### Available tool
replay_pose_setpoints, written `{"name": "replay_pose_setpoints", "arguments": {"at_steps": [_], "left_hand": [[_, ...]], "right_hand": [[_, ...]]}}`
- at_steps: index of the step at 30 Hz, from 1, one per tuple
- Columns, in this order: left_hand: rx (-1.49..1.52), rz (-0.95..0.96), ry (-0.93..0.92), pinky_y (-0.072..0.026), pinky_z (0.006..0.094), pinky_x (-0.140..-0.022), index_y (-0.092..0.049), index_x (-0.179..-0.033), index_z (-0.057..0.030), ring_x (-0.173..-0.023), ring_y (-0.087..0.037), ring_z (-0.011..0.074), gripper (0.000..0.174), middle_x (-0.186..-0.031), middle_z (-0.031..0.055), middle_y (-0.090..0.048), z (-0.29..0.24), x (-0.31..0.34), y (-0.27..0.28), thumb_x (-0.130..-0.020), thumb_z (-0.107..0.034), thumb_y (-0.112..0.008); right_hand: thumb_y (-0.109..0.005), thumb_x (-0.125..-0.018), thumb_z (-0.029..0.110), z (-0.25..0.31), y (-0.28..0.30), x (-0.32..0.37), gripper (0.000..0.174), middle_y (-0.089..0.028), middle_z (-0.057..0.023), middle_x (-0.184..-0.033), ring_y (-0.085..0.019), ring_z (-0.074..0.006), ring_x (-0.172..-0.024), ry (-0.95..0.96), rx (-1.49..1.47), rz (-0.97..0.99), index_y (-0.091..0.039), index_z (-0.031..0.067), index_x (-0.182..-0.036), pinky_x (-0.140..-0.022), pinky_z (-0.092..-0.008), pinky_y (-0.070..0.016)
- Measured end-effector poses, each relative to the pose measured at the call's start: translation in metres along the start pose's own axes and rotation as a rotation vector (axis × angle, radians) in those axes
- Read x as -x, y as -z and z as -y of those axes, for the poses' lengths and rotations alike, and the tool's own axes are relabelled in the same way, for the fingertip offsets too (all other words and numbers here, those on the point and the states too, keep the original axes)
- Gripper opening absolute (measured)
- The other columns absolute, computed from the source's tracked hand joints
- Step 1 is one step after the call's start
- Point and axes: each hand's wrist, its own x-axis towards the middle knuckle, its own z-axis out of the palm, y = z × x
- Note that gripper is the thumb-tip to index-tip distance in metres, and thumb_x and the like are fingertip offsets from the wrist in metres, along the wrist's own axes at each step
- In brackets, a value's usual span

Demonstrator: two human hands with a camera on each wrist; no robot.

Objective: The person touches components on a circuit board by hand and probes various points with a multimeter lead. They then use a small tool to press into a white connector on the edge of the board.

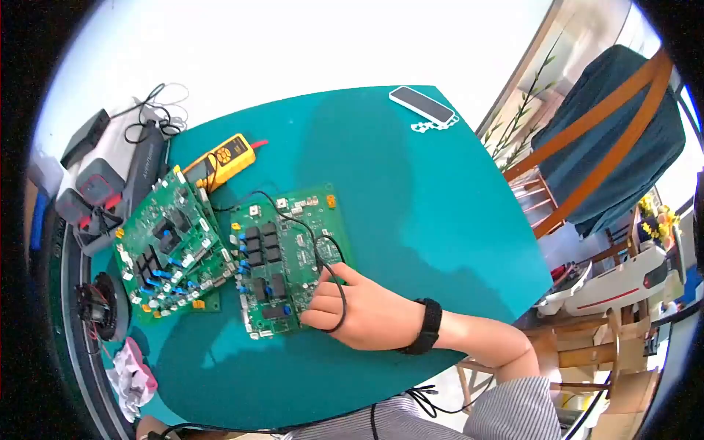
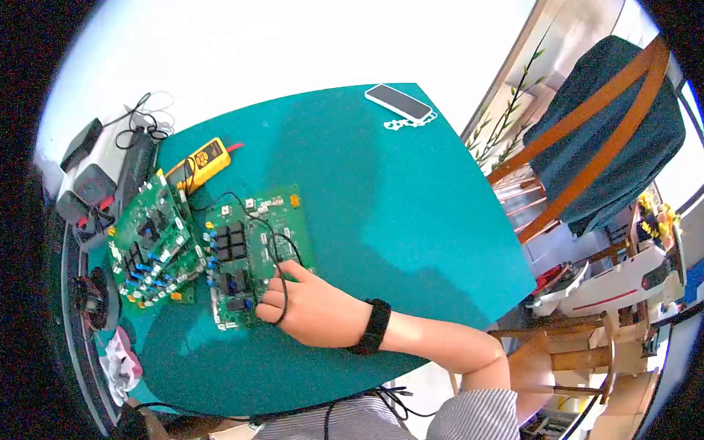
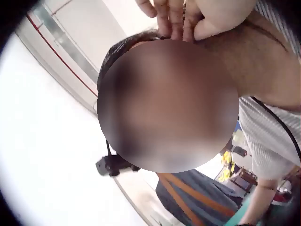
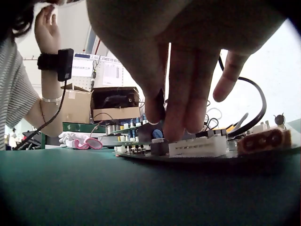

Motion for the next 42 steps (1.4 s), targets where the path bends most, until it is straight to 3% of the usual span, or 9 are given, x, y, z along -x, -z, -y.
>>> {"name": "replay_pose_setpoints", "arguments": {"at_steps": [5, 7, 10, 15, 19, 25, 28, 32, 42], "left_hand": [[-0.115, 0.178, -0.281, -0.0452, 0.0362, -0.081, -0.069, -0.09, -0.0124, -0.093, -0.064, 0.0209, 0.019, -0.098, 0.008, -0.068, 0.029, -0.007, -0.008, -0.092, -0.03, -0.061], [-0.155, 0.249, -0.377, -0.0459, 0.0362, -0.081, -0.07, -0.09, -0.012, -0.094, -0.065, 0.0211, 0.02, -0.099, 0.0087, -0.069, 0.035, -0.008, -0.011, -0.091, -0.03, -0.062], [-0.206, 0.358, -0.504, -0.0469, 0.0363, -0.082, -0.071, -0.089, -0.0115, -0.096, -0.067, 0.0215, 0.021, -0.1, 0.0099, -0.071, 0.039, -0.011, -0.014, -0.09, -0.03, -0.063], [-0.025, 0.395, 0.292, -0.0463, 0.0477, -0.099, -0.068, -0.088, -0.0083, -0.121, -0.061, 0.0248, 0.013, -0.113, 0.006, -0.069, 0.073, -0.019, -0.078, -0.078, -0.014, -0.075], [0.061, 0.304, 0.507, -0.0437, 0.0475, -0.102, -0.066, -0.087, -0.0067, -0.121, -0.058, 0.0261, 0.012, -0.117, 0.0047, -0.066, 0.09, -0.017, -0.094, -0.083, -0.014, -0.075], [0.023, 0.348, 0.549, -0.0417, 0.0454, -0.105, -0.067, -0.093, -0.0075, -0.124, -0.056, 0.025, 0.016, -0.119, 0.0051, -0.065, 0.095, -0.002, -0.103, -0.085, -0.018, -0.075], [0.079, 0.388, 0.597, -0.039, 0.0455, -0.11, -0.065, -0.121, -0.0073, -0.13, -0.054, 0.0268, 0.039, -0.133, 0.0086, -0.063, 0.094, 0.006, -0.107, -0.091, -0.031, -0.072], [0.118, 0.446, 0.613, -0.0342, 0.0479, -0.117, -0.064, -0.131, -0.0043, -0.137, -0.051, 0.0284, 0.053, -0.143, 0.0118, -0.06, 0.09, 0.02, -0.117, -0.095, -0.044, -0.066], [0.18, 0.424, 0.608, -0.0346, 0.049, -0.119, -0.063, -0.128, 0.0032, -0.136, -0.052, 0.0327, 0.068, -0.145, 0.0191, -0.058, 0.087, 0.021, -0.119, -0.085, -0.049, -0.075]], "right_hand": [[-0.063, -0.082, 0.011, -0.002, 0.002, 0.001, 0.015, -0.055, -0.0036, -0.084, -0.062, -0.0222, -0.092, 0.025, 0.01, -0.024, -0.053, 0.0107, -0.092, -0.101, -0.0439, -0.0429], [-0.065, -0.083, 0.004, -0.002, 0.009, 0.001, 0.027, -0.057, -0.0022, -0.091, -0.062, -0.0202, -0.091, -0.024, -0.027, 0.007, -0.06, 0.0114, -0.108, -0.103, -0.0441, -0.0438], [-0.067, -0.086, 0.007, -0.003, 0.013, 0.001, 0.021, -0.058, -0.0024, -0.092, -0.061, -0.022, -0.094, -0.046, 0.011, -0.006, -0.062, 0.0123, -0.105, -0.102, -0.0444, -0.0424], [-0.071, -0.089, 0.008, -0.005, 0.024, -0.002, 0.017, -0.058, -0.0023, -0.096, -0.059, -0.0244, -0.097, -0.159, -0.088, 0.004, -0.066, 0.0133, -0.104, -0.101, -0.0447, -0.0406], [-0.071, -0.087, 0.009, -0.008, 0.019, -0.003, 0.016, -0.052, -0.0051, -0.089, -0.059, -0.0256, -0.09, -0.129, -0.062, -0.057, -0.06, 0.0115, -0.098, -0.096, -0.0471, -0.0446], [-0.072, -0.089, 0.009, -0.005, 0.017, -0.003, 0.016, -0.057, -0.0045, -0.092, -0.061, -0.0257, -0.091, -0.121, -0.057, -0.03, -0.061, 0.0117, -0.1, -0.097, -0.0468, -0.0452], [-0.072, -0.088, 0.006, -0.001, 0.02, -0.003, 0.018, -0.06, -0.0037, -0.093, -0.061, -0.0243, -0.093, -0.144, -0.066, -0.008, -0.063, 0.0119, -0.103, -0.1, -0.0458, -0.0442], [-0.072, -0.087, 0.006, -0.001, 0.019, -0.003, 0.018, -0.06, -0.0037, -0.09, -0.062, -0.0248, -0.092, -0.108, -0.018, 0.0, -0.061, 0.0109, -0.1, -0.097, -0.0439, -0.0461], [-0.073, -0.086, 0.004, -0.005, 0.034, -0.008, 0.022, -0.065, -0.003, -0.099, -0.063, -0.026, -0.097, -0.159, -0.078, 0.011, -0.062, 0.0116, -0.105, -0.101, -0.0457, -0.0424]]}}
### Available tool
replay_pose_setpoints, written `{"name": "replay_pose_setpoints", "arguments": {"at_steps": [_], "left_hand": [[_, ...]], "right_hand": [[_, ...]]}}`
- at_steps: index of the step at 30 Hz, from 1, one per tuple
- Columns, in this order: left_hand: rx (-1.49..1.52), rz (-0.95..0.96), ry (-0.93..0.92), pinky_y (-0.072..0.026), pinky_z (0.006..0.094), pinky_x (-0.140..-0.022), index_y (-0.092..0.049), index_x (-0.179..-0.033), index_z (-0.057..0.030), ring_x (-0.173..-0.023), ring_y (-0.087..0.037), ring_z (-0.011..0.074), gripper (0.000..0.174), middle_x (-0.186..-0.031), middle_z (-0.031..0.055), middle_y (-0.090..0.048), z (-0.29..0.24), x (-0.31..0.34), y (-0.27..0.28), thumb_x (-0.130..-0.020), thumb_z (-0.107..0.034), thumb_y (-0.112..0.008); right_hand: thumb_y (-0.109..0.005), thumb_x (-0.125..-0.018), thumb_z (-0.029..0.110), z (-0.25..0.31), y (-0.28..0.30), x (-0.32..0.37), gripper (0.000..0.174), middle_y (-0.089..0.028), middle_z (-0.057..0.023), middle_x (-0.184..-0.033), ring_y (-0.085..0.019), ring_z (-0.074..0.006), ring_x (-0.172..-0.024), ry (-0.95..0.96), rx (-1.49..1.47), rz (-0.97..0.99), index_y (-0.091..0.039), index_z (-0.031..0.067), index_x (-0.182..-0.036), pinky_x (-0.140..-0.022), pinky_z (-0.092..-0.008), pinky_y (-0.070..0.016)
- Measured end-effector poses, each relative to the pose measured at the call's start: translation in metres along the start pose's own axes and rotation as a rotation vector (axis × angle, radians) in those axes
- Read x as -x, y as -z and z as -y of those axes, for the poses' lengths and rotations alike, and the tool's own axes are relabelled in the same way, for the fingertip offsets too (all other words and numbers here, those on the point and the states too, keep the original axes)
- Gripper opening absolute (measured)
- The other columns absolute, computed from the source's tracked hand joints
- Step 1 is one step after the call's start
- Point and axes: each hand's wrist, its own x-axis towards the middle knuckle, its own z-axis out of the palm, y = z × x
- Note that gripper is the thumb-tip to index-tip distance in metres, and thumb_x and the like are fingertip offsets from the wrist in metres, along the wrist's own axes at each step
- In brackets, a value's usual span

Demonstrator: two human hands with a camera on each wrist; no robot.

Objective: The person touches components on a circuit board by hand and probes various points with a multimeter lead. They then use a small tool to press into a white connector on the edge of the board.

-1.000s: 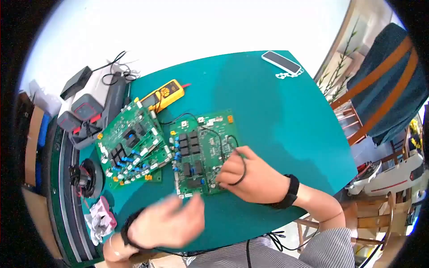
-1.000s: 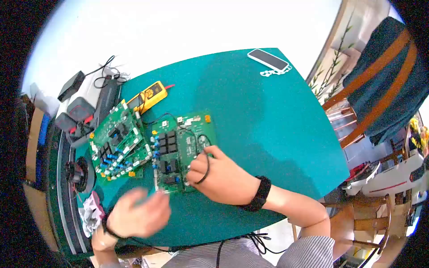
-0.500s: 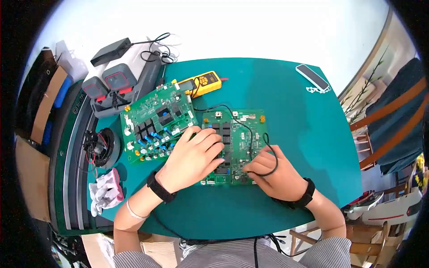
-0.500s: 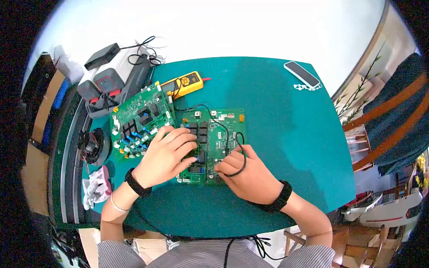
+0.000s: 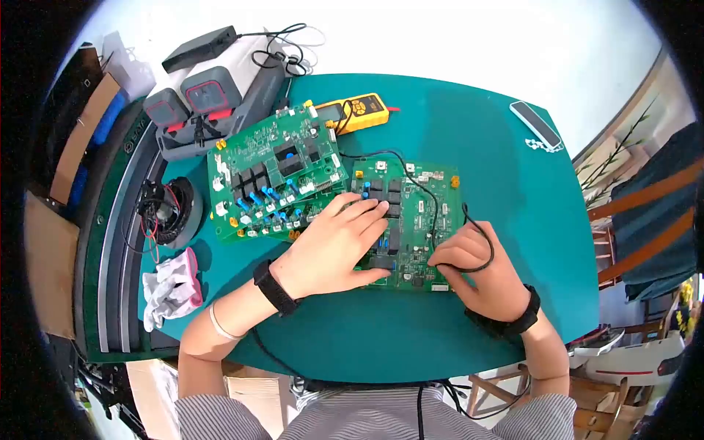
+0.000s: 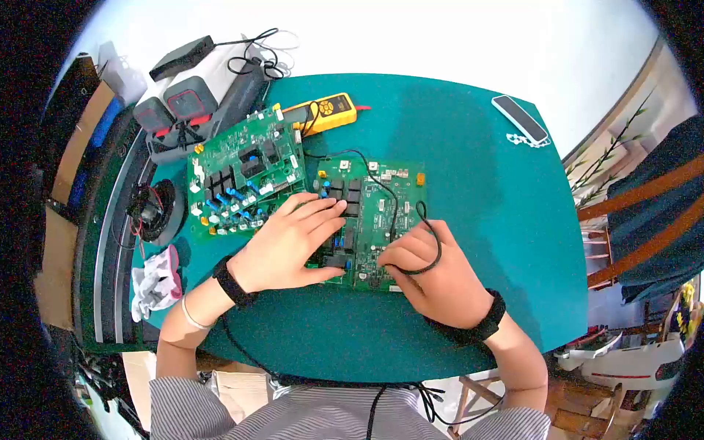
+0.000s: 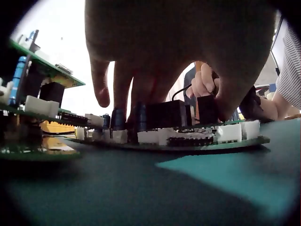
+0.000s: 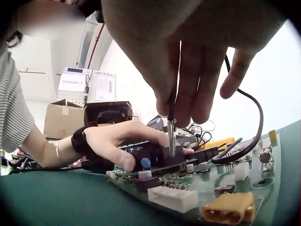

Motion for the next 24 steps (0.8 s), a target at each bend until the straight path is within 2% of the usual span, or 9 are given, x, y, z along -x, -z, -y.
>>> {"name": "replay_pose_setpoints", "arguments": {"at_steps": [2, 7, 9, 13, 18, 22, 24], "left_hand": [[0.039, 0.002, 0.013, -0.0379, 0.048, -0.117, -0.062, -0.128, 0.0033, -0.136, -0.052, 0.0344, 0.069, -0.145, 0.02, -0.058, 0.0, -0.001, 0.0, -0.082, -0.044, -0.08], [0.08, -0.003, 0.029, -0.0396, 0.048, -0.115, -0.062, -0.128, 0.0023, -0.136, -0.052, 0.0345, 0.068, -0.145, 0.0203, -0.057, 0.001, 0.0, -0.002, -0.081, -0.043, -0.08], [0.091, -0.006, 0.035, -0.04, 0.0481, -0.114, -0.062, -0.128, 0.002, -0.136, -0.052, 0.0346, 0.068, -0.144, 0.0204, -0.057, 0.0, 0.0, -0.002, -0.081, -0.043, -0.081], [0.109, -0.002, 0.03, -0.0407, 0.049, -0.113, -0.061, -0.128, 0.0017, -0.137, -0.05, 0.0351, 0.068, -0.145, 0.0198, -0.057, 0.002, 0.0, -0.002, -0.08, -0.041, -0.082], [0.108, -0.006, 0.028, -0.0409, 0.0498, -0.112, -0.06, -0.127, 0.0012, -0.138, -0.05, 0.0359, 0.068, -0.145, 0.0195, -0.056, 0.001, 0.0, -0.002, -0.08, -0.041, -0.082], [0.113, -0.003, 0.034, -0.041, 0.0499, -0.112, -0.061, -0.127, 0.0009, -0.138, -0.049, 0.036, 0.067, -0.145, 0.0191, -0.056, 0.002, 0.0, -0.003, -0.079, -0.041, -0.083], [0.127, -0.003, 0.032, -0.0409, 0.0501, -0.112, -0.06, -0.127, 0.0008, -0.139, -0.049, 0.0359, 0.067, -0.145, 0.0188, -0.056, 0.003, -0.001, -0.003, -0.079, -0.041, -0.083]], "right_hand": [[-0.073, -0.086, 0.004, 0.0, -0.003, 0.001, 0.023, -0.065, -0.0029, -0.097, -0.063, -0.0258, -0.097, 0.009, -0.009, 0.033, -0.062, 0.0113, -0.105, -0.101, -0.0457, -0.0426], [-0.075, -0.086, 0.005, 0.001, -0.007, 0.002, 0.023, -0.065, -0.0031, -0.095, -0.064, -0.0245, -0.096, 0.017, 0.025, 0.116, -0.062, 0.0106, -0.104, -0.101, -0.045, -0.0429], [-0.075, -0.085, 0.004, 0.004, -0.002, -0.001, 0.022, -0.065, -0.0029, -0.091, -0.064, -0.024, -0.093, 0.012, -0.022, 0.03, -0.062, 0.0105, -0.102, -0.1, -0.0445, -0.0439], [-0.074, -0.085, 0.003, 0.002, 0.001, -0.001, 0.021, -0.065, -0.0027, -0.089, -0.064, -0.0244, -0.088, 0.003, -0.076, 0.006, -0.062, 0.0104, -0.101, -0.096, -0.0449, -0.0463], [-0.072, -0.082, 0.0, -0.005, -0.009, 0.001, 0.023, -0.067, -0.0039, -0.09, -0.065, -0.0276, -0.088, -0.009, -0.145, 0.085, -0.064, 0.0095, -0.102, -0.083, -0.0425, -0.0513], [-0.071, -0.08, -0.003, -0.001, -0.006, 0.002, 0.028, -0.068, -0.0061, -0.094, -0.066, -0.0289, -0.09, 0.008, -0.203, 0.081, -0.065, 0.0078, -0.105, -0.081, -0.0422, -0.0524], [-0.069, -0.078, -0.006, -0.002, -0.011, 0.005, 0.035, -0.069, -0.0077, -0.101, -0.066, -0.0302, -0.092, 0.053, -0.256, 0.056, -0.066, 0.0059, -0.11, -0.083, -0.0429, -0.0532]]}}
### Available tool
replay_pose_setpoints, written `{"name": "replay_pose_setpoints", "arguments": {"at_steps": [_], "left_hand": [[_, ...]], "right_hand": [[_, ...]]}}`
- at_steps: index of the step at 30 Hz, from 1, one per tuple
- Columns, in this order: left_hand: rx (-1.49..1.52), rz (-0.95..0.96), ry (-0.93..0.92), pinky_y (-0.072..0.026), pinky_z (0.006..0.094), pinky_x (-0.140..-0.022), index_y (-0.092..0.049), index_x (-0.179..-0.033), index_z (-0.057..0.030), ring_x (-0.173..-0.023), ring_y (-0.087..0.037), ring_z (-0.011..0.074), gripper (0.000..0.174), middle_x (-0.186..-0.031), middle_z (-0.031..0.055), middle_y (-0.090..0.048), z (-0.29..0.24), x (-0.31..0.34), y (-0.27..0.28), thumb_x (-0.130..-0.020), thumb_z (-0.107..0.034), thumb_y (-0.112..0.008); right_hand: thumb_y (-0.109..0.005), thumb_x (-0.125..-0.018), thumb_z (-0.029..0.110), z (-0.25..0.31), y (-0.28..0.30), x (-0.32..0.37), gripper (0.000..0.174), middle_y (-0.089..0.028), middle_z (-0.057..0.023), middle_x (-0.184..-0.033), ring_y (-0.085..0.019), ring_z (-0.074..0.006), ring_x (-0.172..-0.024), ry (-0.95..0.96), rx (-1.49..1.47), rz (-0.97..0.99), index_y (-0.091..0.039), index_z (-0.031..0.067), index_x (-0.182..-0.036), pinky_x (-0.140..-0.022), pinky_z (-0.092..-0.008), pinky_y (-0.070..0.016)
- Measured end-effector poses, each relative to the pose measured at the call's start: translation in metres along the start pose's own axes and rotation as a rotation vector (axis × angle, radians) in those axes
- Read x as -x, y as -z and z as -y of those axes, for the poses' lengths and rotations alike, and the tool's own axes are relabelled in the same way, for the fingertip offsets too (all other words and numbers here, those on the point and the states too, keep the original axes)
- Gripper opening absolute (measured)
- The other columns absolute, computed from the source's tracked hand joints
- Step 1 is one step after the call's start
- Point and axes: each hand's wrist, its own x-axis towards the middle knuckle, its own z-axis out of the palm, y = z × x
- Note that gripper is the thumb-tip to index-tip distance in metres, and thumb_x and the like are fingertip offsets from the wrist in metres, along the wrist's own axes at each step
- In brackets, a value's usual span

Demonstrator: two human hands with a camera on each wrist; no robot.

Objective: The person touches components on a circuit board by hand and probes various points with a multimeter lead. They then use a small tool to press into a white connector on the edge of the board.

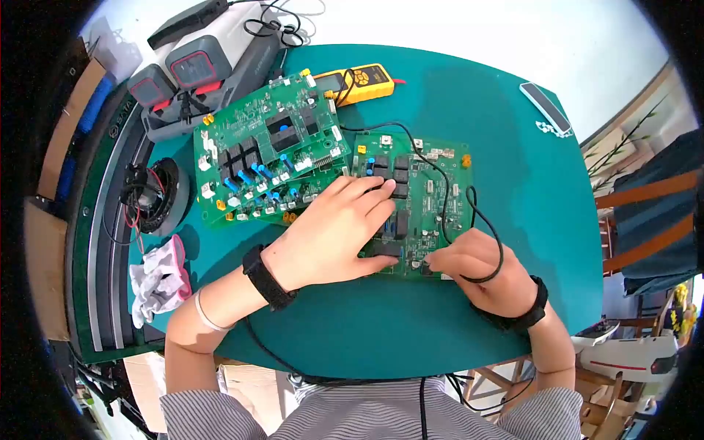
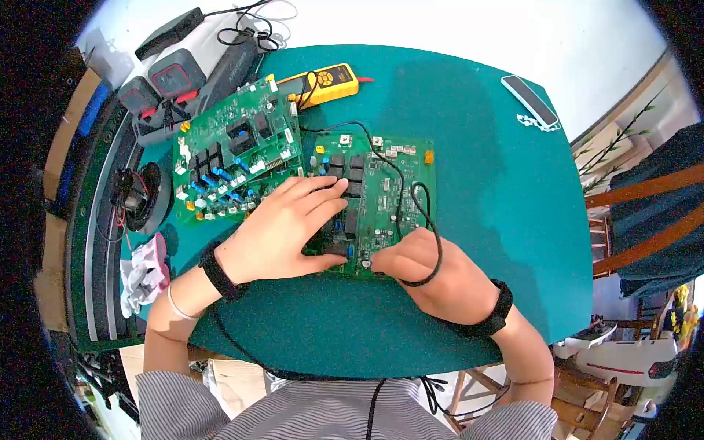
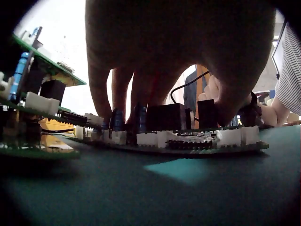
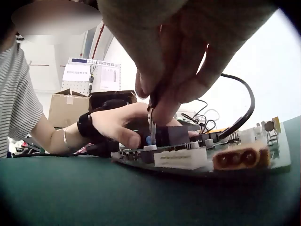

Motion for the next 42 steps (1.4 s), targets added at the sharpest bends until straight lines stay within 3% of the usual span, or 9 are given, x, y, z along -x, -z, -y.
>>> {"name": "replay_pose_setpoints", "arguments": {"at_steps": [3, 10, 15, 17, 32, 38, 42], "left_hand": [[-0.01, -0.003, 0.003, -0.0407, 0.0507, -0.112, -0.06, -0.127, 0.0005, -0.139, -0.049, 0.036, 0.067, -0.145, 0.0187, -0.056, -0.001, 0.001, 0.0, -0.08, -0.041, -0.083], [0.008, 0.007, 0.012, -0.0397, 0.0527, -0.113, -0.06, -0.128, 0.0001, -0.139, -0.048, 0.036, 0.067, -0.146, 0.0183, -0.055, -0.001, 0.001, 0.0, -0.08, -0.041, -0.082], [-0.015, 0.022, 0.028, -0.0392, 0.054, -0.114, -0.059, -0.13, -0.0001, -0.14, -0.047, 0.0359, 0.068, -0.147, 0.018, -0.055, -0.002, 0.001, 0.0, -0.081, -0.042, -0.081], [-0.011, 0.028, 0.028, -0.0391, 0.0542, -0.114, -0.059, -0.13, -0.0001, -0.14, -0.047, 0.0358, 0.068, -0.148, 0.018, -0.054, -0.002, 0.001, 0.001, -0.081, -0.042, -0.081], [-0.019, 0.025, 0.029, -0.0397, 0.0538, -0.113, -0.059, -0.131, -0.0005, -0.141, -0.047, 0.0351, 0.069, -0.147, 0.0177, -0.055, -0.001, 0.001, 0.0, -0.081, -0.042, -0.081], [-0.014, 0.029, 0.028, -0.0403, 0.0529, -0.113, -0.059, -0.131, -0.0004, -0.14, -0.047, 0.0353, 0.069, -0.147, 0.0177, -0.055, -0.002, 0.0, 0.0, -0.08, -0.041, -0.082], [0.0, 0.027, 0.028, -0.0408, 0.0534, -0.113, -0.059, -0.13, -0.0005, -0.14, -0.047, 0.0351, 0.069, -0.147, 0.0176, -0.055, -0.002, 0.001, 0.0, -0.079, -0.04, -0.083]], "right_hand": [[-0.067, -0.075, -0.007, -0.006, -0.003, 0.003, 0.042, -0.071, -0.0087, -0.109, -0.067, -0.0311, -0.098, 0.026, -0.004, 0.053, -0.067, 0.0046, -0.115, -0.084, -0.043, -0.0538], [-0.068, -0.074, -0.009, -0.004, 0.001, 0.001, 0.042, -0.071, -0.0105, -0.117, -0.069, -0.0314, -0.101, 0.039, 0.061, 0.04, -0.069, 0.0046, -0.113, -0.087, -0.0436, -0.0541], [-0.071, -0.085, -0.005, -0.002, -0.002, -0.002, 0.029, -0.069, -0.0127, -0.119, -0.068, -0.034, -0.1, -0.154, 0.11, -0.211, -0.069, 0.0061, -0.112, -0.085, -0.0432, -0.0544], [-0.07, -0.089, -0.002, -0.002, -0.003, -0.004, 0.024, -0.068, -0.0128, -0.114, -0.067, -0.0348, -0.098, -0.176, 0.08, -0.239, -0.069, 0.0059, -0.111, -0.083, -0.0427, -0.0541], [-0.074, -0.084, -0.002, 0.004, 0.0, 0.001, 0.025, -0.066, -0.0092, -0.086, -0.065, -0.0313, -0.077, -0.158, 0.245, -0.204, -0.069, 0.0083, -0.106, -0.07, -0.0414, -0.0526], [-0.073, -0.08, -0.006, -0.002, -0.004, -0.002, 0.035, -0.072, -0.0098, -0.099, -0.068, -0.0313, -0.085, -0.063, 0.109, -0.256, -0.069, 0.0073, -0.112, -0.073, -0.0418, -0.0544], [-0.071, -0.078, -0.007, -0.007, -0.002, -0.001, 0.041, -0.073, -0.0101, -0.11, -0.069, -0.0309, -0.091, -0.088, 0.136, -0.108, -0.068, 0.0065, -0.117, -0.08, -0.0422, -0.0554]]}}
